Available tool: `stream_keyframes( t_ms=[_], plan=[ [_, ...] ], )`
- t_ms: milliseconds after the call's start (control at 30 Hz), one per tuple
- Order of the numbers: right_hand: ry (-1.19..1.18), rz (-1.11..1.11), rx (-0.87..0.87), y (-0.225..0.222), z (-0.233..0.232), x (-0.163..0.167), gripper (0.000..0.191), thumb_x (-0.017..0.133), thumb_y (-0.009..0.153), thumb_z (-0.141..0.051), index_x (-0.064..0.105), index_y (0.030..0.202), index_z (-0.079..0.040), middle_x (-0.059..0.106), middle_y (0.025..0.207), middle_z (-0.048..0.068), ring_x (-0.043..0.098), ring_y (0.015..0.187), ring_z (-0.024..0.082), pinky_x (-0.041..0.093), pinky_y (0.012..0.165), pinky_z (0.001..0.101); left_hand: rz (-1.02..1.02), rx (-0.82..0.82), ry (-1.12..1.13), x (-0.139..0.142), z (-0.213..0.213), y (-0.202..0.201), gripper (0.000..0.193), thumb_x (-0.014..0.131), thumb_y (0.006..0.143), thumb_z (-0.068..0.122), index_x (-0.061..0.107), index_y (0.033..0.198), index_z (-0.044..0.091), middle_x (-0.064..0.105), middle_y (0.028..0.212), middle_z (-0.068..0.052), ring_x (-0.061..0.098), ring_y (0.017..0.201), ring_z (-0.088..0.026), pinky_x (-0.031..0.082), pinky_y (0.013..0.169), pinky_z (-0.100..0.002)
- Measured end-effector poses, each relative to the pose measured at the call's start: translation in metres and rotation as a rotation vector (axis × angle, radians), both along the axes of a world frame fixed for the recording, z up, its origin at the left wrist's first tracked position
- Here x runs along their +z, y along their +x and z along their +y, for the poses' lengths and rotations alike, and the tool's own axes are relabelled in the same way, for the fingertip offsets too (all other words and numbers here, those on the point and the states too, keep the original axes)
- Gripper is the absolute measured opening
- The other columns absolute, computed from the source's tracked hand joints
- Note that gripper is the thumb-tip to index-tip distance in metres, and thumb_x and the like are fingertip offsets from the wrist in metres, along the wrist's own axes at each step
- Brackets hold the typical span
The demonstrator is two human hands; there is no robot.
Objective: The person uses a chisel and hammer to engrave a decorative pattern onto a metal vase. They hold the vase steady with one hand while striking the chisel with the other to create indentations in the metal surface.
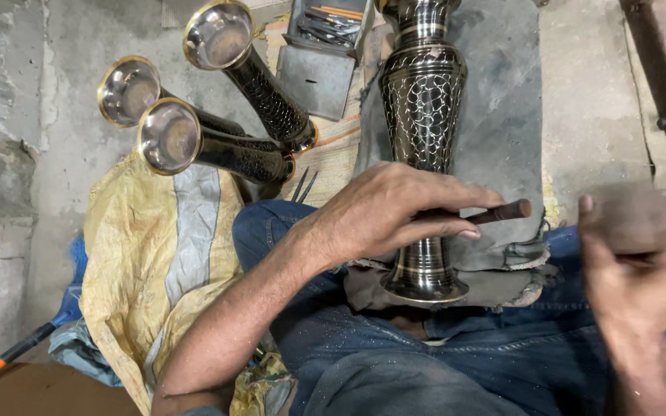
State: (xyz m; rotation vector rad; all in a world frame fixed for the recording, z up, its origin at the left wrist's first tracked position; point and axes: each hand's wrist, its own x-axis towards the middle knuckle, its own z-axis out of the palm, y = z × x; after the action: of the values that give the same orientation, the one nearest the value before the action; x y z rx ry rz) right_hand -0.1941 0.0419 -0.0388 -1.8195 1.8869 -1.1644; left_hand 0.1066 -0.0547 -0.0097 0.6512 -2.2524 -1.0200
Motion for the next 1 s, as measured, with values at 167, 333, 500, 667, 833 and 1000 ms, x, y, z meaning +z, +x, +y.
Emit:
stream_keyframes(
  t_ms=[167,333,500,667,833,1000],
  plan=[
    [-0.060,0.176,0.077,-0.004,0.008,-0.008,0.015,0.071,0.098,-0.002,0.059,0.106,0.003,0.064,0.099,0.014,0.063,0.090,0.028,0.050,0.084,0.0335,-0.015,-0.059,0.031,0.005,-0.002,0.000,0.037,0.072,0.093,0.031,0.070,0.129,0.023,0.077,0.123,0.001,0.080,0.104,-0.016,0.066,0.093,-0.036],
    [-0.131,0.259,0.037,0.005,0.008,0.003,0.015,0.075,0.102,-0.005,0.062,0.107,0.000,0.067,0.102,0.015,0.066,0.091,0.030,0.054,0.084,0.0377,-0.022,-0.097,0.074,0.010,0.004,-0.002,0.032,0.072,0.098,0.024,0.070,0.130,0.025,0.076,0.125,0.003,0.079,0.103,-0.012,0.067,0.089,-0.029],
    [-0.094,0.329,0.016,0.012,0.003,0.023,0.021,0.082,0.096,-0.006,0.063,0.105,-0.001,0.067,0.095,0.014,0.067,0.086,0.030,0.055,0.083,0.0433,-0.100,-0.018,-0.010,0.017,0.017,-0.004,0.037,0.072,0.092,0.023,0.070,0.129,0.027,0.076,0.123,0.006,0.078,0.101,-0.011,0.066,0.082,-0.026],
    [-0.054,0.084,0.061,0.009,0.010,0.027,0.016,0.076,0.105,-0.008,0.062,0.110,-0.003,0.069,0.106,0.010,0.067,0.094,0.020,0.056,0.082,0.0320,-0.257,0.006,-0.031,0.019,0.028,-0.005,0.038,0.070,0.095,0.024,0.069,0.132,0.027,0.077,0.105,0.004,0.076,0.090,-0.013,0.066,0.078,-0.027],
    [0.056,0.248,0.190,0.006,0.011,0.026,0.022,0.073,0.092,-0.005,0.066,0.112,-0.001,0.071,0.101,0.011,0.068,0.085,0.021,0.055,0.073,0.0338,0.191,0.112,0.022,0.020,0.035,0.011,0.030,0.069,0.106,0.020,0.066,0.136,0.018,0.074,0.129,-0.003,0.077,0.111,-0.018,0.068,0.095,-0.030],
    [-0.118,0.184,0.632,0.036,0.017,0.028,0.042,0.079,0.068,-0.023,0.072,0.107,-0.010,0.075,0.108,0.008,0.072,0.087,0.022,0.055,0.072,0.0364,0.860,0.827,0.422,0.009,0.080,-0.016,0.025,0.068,0.102,0.007,0.062,0.125,-0.003,0.073,0.116,-0.013,0.076,0.089,-0.020,0.065,0.074,-0.032]
  ],
)
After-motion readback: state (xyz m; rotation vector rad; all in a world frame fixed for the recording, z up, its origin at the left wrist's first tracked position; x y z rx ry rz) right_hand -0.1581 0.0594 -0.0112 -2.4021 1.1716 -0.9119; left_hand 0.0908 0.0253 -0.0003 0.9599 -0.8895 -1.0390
